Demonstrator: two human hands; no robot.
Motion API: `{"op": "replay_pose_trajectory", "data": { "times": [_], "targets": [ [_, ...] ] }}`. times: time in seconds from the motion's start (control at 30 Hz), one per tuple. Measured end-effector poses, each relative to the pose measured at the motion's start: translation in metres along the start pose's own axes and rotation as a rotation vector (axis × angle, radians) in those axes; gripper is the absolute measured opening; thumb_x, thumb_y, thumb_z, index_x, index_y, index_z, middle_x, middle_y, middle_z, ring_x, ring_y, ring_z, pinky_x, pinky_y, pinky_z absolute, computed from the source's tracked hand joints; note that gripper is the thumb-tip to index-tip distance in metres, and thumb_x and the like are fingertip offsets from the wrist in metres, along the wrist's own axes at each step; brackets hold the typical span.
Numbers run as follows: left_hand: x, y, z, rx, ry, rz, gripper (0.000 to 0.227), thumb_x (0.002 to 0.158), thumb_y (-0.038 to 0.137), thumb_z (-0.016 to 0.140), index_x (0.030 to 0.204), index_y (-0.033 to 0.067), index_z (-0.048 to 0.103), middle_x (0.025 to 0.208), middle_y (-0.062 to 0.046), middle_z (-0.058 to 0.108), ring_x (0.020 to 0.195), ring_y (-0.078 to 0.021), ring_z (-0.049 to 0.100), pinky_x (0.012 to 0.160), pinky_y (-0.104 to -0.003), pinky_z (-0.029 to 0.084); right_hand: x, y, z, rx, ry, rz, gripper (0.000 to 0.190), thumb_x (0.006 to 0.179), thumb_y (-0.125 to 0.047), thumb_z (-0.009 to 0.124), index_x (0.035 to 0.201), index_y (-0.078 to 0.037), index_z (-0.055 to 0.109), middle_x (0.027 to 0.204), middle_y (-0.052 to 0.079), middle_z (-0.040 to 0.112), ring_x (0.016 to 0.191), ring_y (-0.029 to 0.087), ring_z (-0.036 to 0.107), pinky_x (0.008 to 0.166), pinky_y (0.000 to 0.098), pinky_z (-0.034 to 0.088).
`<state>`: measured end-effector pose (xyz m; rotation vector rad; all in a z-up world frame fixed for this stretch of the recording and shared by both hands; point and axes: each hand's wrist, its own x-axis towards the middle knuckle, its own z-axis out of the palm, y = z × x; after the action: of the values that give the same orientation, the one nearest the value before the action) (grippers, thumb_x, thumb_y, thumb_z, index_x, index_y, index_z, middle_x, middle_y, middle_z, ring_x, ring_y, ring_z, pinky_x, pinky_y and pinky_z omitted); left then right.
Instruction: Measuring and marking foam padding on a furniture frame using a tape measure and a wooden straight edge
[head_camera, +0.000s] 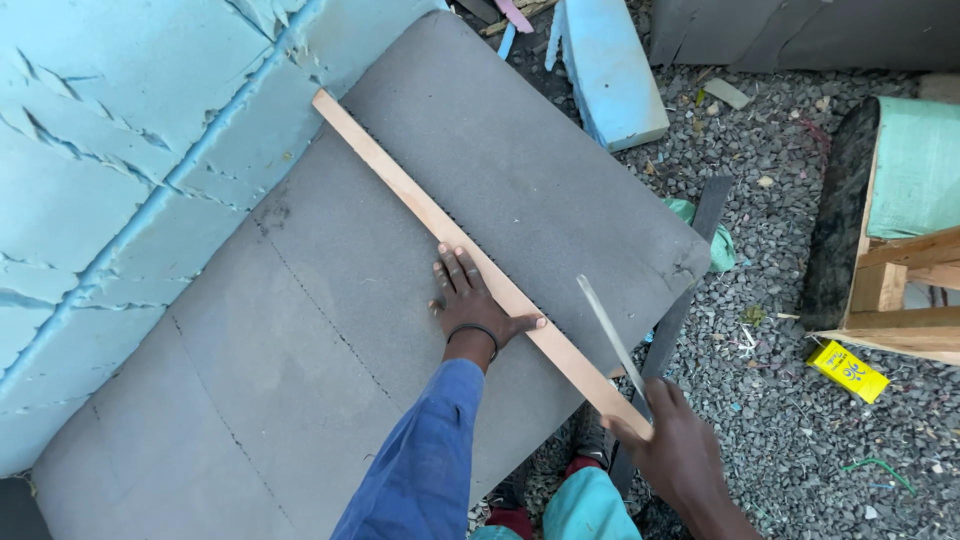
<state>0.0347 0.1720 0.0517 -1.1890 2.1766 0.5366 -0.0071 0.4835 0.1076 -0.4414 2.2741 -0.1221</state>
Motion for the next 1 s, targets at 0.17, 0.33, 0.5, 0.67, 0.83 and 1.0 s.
{"op": "replay_pose_trajectory", "data": {
  "times": [0.17,0.33,0.5,0.67,0.83,1.0],
  "targets": [
    [-0.001,0.001,0.0,0.024,-0.004,-0.016,0.194,0.062,0.102,0.091,0.182,0.0041,-0.026,0.193,-0.015,-0.033,0.182,-0.0378,-0.014,0.131,-0.07,0.033,0.03,-0.043,0.028,-0.025,0.113,-0.179,0.085,0.097,-0.063,0.081,0.161,-0.018,0.05,0.16,0.009,0.063,0.115,0.045,0.08,0.077,0.0643,0.07],
    [0.001,-0.003,0.007,-0.035,0.041,0.01,0.194,0.061,0.099,0.095,0.182,0.0044,-0.024,0.194,-0.014,-0.031,0.182,-0.0384,-0.012,0.129,-0.074,0.034,0.047,-0.054,0.054,-0.085,0.164,-0.141,0.081,0.096,-0.05,0.087,0.163,-0.023,0.051,0.16,0.006,0.061,0.095,0.059,0.079,0.071,0.0701,0.061],
    [0.003,-0.003,0.015,-0.024,0.016,-0.003,0.192,0.064,0.101,0.091,0.182,0.0053,-0.026,0.193,-0.015,-0.033,0.182,-0.0394,-0.014,0.13,-0.073,0.033,0.05,-0.05,0.055,-0.142,0.134,-0.177,0.066,0.112,-0.03,0.059,0.175,-0.02,0.042,0.161,0.014,0.063,0.077,0.047,0.081,0.061,0.0582,0.066],
    [-0.001,-0.037,0.075,-0.144,0.511,0.235,0.166,0.069,0.104,0.076,0.185,0.0015,0.014,0.196,-0.023,0.008,0.178,-0.0435,0.02,0.128,-0.071,0.034,0.055,-0.017,0.072,-0.217,0.211,-0.18,0.066,0.099,-0.042,0.064,0.163,-0.032,0.051,0.142,0.008,0.074,0.088,0.055,0.083,0.071,0.0706,0.063],
    [-0.06,-0.084,0.078,-0.689,0.537,0.266,0.13,0.098,0.087,0.051,0.183,-0.0018,0.01,0.194,-0.026,0.007,0.178,-0.0482,0.017,0.135,-0.062,0.037,0.03,0.029,0.065,-0.293,0.046,-0.129,0.073,0.107,-0.056,0.054,0.176,-0.04,0.038,0.155,0.001,0.066,0.096,0.048,0.086,0.072,0.0689,0.066],
    [-0.098,-0.134,0.072,-0.992,0.467,-0.127,0.122,0.096,0.088,0.045,0.185,0.0161,0.002,0.196,-0.008,0.003,0.177,-0.0422,0.024,0.113,-0.066,0.063,-0.003,0.041,0.067,-0.512,0.078,-0.131,0.074,0.109,-0.061,0.052,0.179,-0.05,0.033,0.155,-0.015,0.067,0.098,0.024,0.088,0.065,0.0428,0.067]
  ]
}}
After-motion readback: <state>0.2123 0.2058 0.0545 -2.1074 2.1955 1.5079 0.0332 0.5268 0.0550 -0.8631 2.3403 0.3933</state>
